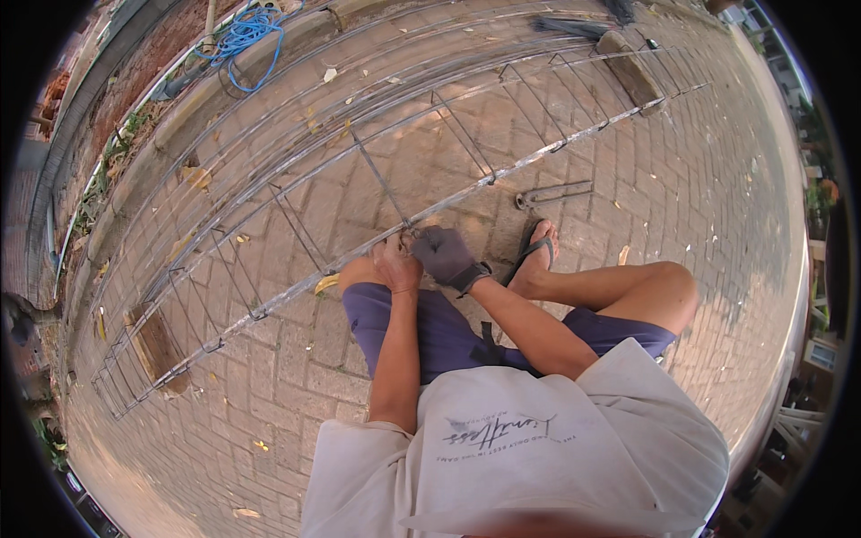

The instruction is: The person assembles a rebar cage by hand, using pliers to bend and secure wire ties at the intersections of vertical and horizontal bars. The person repeatedly positions the bars, wraps wire, and twists the wire to fasten the structure together.

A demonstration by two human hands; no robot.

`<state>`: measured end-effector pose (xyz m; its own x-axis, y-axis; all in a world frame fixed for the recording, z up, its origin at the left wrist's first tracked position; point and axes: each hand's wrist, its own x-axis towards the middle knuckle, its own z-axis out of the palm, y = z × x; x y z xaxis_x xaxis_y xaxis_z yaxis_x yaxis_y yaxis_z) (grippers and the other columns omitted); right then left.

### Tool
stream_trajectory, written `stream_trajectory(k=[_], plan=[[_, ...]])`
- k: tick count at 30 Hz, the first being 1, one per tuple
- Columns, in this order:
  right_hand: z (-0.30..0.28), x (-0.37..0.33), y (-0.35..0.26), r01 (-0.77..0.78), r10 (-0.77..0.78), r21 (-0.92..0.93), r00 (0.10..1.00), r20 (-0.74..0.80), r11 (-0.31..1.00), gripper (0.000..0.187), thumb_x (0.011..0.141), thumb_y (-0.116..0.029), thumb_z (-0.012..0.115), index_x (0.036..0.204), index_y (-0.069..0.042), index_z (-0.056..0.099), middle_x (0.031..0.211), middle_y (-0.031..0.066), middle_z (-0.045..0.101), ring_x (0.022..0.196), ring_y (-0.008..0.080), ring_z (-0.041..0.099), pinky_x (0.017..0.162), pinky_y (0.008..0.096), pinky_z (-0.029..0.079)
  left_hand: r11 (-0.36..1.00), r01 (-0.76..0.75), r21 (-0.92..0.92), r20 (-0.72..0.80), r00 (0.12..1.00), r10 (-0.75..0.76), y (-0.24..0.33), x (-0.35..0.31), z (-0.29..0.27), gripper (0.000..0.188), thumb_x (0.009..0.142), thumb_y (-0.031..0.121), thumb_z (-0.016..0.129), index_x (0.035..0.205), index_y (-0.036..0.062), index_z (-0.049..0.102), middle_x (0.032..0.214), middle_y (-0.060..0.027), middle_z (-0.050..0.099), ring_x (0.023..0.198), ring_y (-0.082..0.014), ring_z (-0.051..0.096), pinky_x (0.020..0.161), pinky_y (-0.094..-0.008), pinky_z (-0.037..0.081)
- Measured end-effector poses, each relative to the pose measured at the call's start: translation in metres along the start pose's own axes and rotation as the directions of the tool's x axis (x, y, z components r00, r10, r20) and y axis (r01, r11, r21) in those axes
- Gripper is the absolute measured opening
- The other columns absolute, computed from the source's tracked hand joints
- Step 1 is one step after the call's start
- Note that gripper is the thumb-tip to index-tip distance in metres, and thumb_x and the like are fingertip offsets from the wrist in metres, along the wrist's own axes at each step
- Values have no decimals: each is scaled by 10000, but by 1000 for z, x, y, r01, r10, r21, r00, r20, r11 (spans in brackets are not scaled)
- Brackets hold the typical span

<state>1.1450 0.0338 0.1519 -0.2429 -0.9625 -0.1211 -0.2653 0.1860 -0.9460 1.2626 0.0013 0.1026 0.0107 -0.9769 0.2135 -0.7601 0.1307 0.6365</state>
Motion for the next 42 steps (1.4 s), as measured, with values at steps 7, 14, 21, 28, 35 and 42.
stream_trajectory(k=[7, 14, 21, 28, 35, 42], plan=[[-7, 5, -10, -24, 25, -25, 998, 51, 999, 318, 896, -294, 722, 836, 19, 712, 786, 250, 669, 734, 423, 670, 657, 463, 506, 946, 323, -7, 334, 893, -302, 24, 5, -32, 270, 893, 206, 671, 1114, 121, 801, 1035, -215, 700, 1177, -407, 556, 968, -479, 477], [-18, 0, -37, -54, 81, -258, 992, 96, 965, 356, 940, -357, 651, 890, -13, 727, 874, 269, 689, 835, 464, 671, 730, 519, 520, 916, 331, -226, 436, 875, -209, 11, 17, -36, 249, 961, 153, 614, 1119, 73, 789, 1037, -202, 740, 975, -376, 647, 886, -442, 510], [-22, -18, -18, -70, 96, -379, 994, 51, 923, 302, 923, -307, 654, 900, -7, 686, 905, 252, 691, 845, 452, 679, 755, 545, 525, 285, 834, -472, 733, 551, -398, 16, 22, -51, 209, 1024, 122, 606, 1017, -48, 728, 820, -65, 669, 688, -190, 672, 604, -348, 570], [2, -41, 6, 27, 80, -495, 978, 194, 868, 288, 972, -256, 541, 1020, 7, 648, 988, 300, 665, 824, 459, 672, 770, 576, 523, 745, 641, -186, 666, 640, -384, 60, 45, -40, 236, 1013, 178, 643, 983, -49, 705, 837, -81, 679, 726, -188, 703, 601, -335, 579], [2, -42, -2, 161, -97, -470, 983, 157, 868, 250, 948, -226, 595, 1070, -8, 601, 1008, 259, 646, 794, 472, 663, 690, 568, 526, 305, 858, -414, 664, 514, -543, 22, 28, -40, 320, 942, 221, 733, 1164, -5, 692, 1031, -130, 744, 945, -236, 727, 784, -352, 598], [7, -41, -23, 166, -41, -601, 976, 216, 782, 339, 955, -267, 579, 1086, 44, 613, 959, 279, 647, 808, 448, 678, 693, 549, 533, -506, 691, -517, 823, 564, -70, -33, -66, 29, 497, 981, 285, 673, 1371, -14, 599, 1289, -188, 682, 1192, -290, 652, 1021, -507, 527]])
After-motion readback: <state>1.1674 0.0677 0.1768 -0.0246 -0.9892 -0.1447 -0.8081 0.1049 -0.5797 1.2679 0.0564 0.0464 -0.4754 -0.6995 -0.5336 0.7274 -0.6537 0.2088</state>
